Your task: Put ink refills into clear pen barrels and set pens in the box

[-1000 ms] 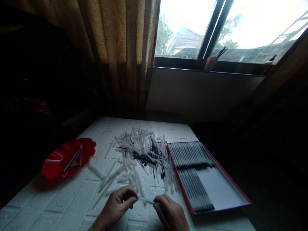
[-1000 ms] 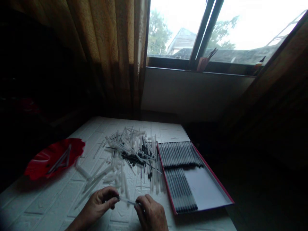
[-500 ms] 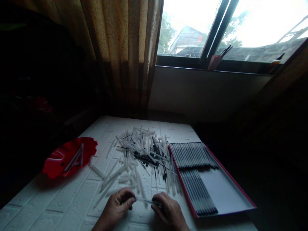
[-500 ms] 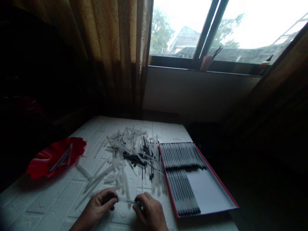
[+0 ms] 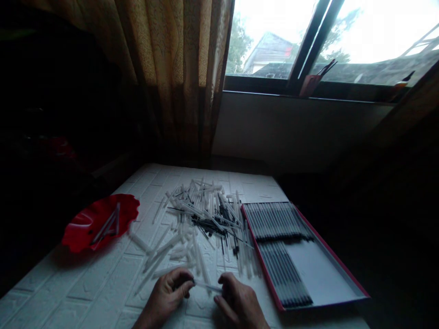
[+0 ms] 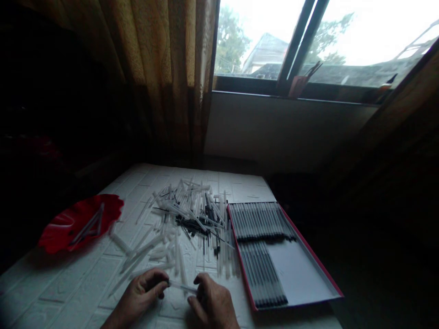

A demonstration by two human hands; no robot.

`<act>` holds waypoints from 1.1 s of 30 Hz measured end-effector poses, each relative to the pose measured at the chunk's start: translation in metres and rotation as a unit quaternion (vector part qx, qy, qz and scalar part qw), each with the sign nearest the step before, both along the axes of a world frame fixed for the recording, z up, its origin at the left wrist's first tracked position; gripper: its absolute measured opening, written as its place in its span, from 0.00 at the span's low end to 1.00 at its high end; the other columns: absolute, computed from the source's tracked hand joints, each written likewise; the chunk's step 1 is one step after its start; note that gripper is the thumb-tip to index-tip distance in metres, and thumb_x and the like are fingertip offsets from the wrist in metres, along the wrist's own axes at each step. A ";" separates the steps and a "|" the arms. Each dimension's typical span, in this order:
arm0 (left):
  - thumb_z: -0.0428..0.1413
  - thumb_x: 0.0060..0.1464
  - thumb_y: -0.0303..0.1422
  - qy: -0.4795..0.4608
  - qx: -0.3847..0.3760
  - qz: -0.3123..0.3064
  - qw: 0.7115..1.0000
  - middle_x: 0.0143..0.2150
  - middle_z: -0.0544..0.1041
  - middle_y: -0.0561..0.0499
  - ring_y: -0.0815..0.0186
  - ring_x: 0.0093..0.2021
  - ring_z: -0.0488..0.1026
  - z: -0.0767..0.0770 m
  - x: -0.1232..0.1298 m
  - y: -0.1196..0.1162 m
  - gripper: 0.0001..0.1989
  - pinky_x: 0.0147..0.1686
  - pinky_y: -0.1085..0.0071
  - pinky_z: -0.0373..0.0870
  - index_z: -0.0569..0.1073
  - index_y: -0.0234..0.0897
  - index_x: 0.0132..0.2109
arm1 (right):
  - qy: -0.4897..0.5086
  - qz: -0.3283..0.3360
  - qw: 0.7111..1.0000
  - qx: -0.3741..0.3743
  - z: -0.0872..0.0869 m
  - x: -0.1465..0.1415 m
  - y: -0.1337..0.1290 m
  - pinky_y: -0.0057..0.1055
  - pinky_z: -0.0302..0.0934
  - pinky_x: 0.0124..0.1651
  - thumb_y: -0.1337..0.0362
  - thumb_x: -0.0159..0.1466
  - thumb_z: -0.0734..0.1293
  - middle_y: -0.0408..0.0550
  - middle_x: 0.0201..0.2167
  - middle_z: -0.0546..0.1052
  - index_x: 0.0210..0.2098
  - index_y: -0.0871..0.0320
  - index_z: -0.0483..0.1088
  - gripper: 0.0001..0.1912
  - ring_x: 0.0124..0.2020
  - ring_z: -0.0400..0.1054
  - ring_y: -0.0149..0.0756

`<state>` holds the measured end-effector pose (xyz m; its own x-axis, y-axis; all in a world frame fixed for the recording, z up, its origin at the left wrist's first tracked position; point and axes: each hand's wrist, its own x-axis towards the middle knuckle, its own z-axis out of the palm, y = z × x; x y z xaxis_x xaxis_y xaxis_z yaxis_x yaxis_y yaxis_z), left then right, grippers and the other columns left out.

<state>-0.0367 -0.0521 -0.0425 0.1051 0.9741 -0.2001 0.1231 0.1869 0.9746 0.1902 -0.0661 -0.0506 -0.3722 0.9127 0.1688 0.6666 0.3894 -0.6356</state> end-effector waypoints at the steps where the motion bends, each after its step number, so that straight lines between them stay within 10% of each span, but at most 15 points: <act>1: 0.63 0.42 0.44 0.000 0.001 0.000 1.000 0.24 0.74 0.55 0.70 0.22 0.69 -0.002 0.000 0.000 0.15 0.25 0.76 0.66 0.75 0.36 0.31 | -0.002 -0.004 1.000 -0.007 0.000 0.000 0.000 0.22 0.55 0.25 0.66 0.57 0.65 0.40 0.23 0.74 0.37 0.56 0.65 0.07 0.22 0.67 0.30; 10: 0.62 0.43 0.46 -0.015 0.005 -0.014 1.000 0.25 0.74 0.54 0.69 0.24 0.70 -0.011 -0.006 0.002 0.17 0.26 0.75 0.67 0.76 0.36 0.32 | 0.024 -0.003 0.999 0.036 -0.009 0.000 0.001 0.24 0.58 0.29 0.63 0.66 0.56 0.46 0.25 0.74 0.31 0.55 0.70 0.13 0.27 0.71 0.33; 16: 0.62 0.43 0.45 -0.010 0.003 -0.008 1.000 0.25 0.74 0.54 0.69 0.23 0.70 -0.006 -0.004 0.002 0.16 0.26 0.75 0.67 0.76 0.36 0.32 | 0.058 -0.009 0.998 -0.007 -0.008 0.002 0.000 0.22 0.61 0.31 0.66 0.59 0.64 0.44 0.31 0.76 0.45 0.55 0.66 0.13 0.28 0.71 0.32; 21: 0.62 0.44 0.44 -0.017 0.004 -0.016 1.000 0.26 0.75 0.54 0.69 0.24 0.70 -0.006 -0.004 0.001 0.15 0.26 0.76 0.67 0.75 0.36 0.33 | 0.044 -0.011 0.999 0.008 -0.006 0.004 -0.001 0.22 0.59 0.30 0.66 0.61 0.62 0.43 0.27 0.74 0.34 0.55 0.66 0.02 0.27 0.68 0.31; 26: 0.62 0.43 0.44 -0.013 0.000 -0.008 1.000 0.25 0.74 0.55 0.70 0.23 0.70 -0.006 -0.004 0.002 0.15 0.25 0.76 0.67 0.75 0.36 0.32 | 0.044 -0.002 0.999 0.024 -0.007 0.002 0.001 0.23 0.60 0.32 0.64 0.66 0.57 0.45 0.27 0.74 0.33 0.55 0.70 0.11 0.29 0.71 0.32; 33: 0.62 0.43 0.43 -0.010 0.002 -0.005 1.000 0.25 0.75 0.54 0.70 0.23 0.70 0.000 -0.002 0.001 0.14 0.26 0.76 0.66 0.75 0.36 0.32 | 0.067 -0.008 0.997 0.029 -0.015 0.006 -0.001 0.22 0.62 0.30 0.67 0.59 0.64 0.44 0.30 0.75 0.45 0.57 0.66 0.14 0.27 0.71 0.31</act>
<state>-0.0389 -0.0507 -0.0430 0.1189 0.9739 -0.1934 0.1051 0.1814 0.9778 0.1959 -0.0670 -0.0652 -0.3280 0.9060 0.2677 0.5842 0.4172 -0.6961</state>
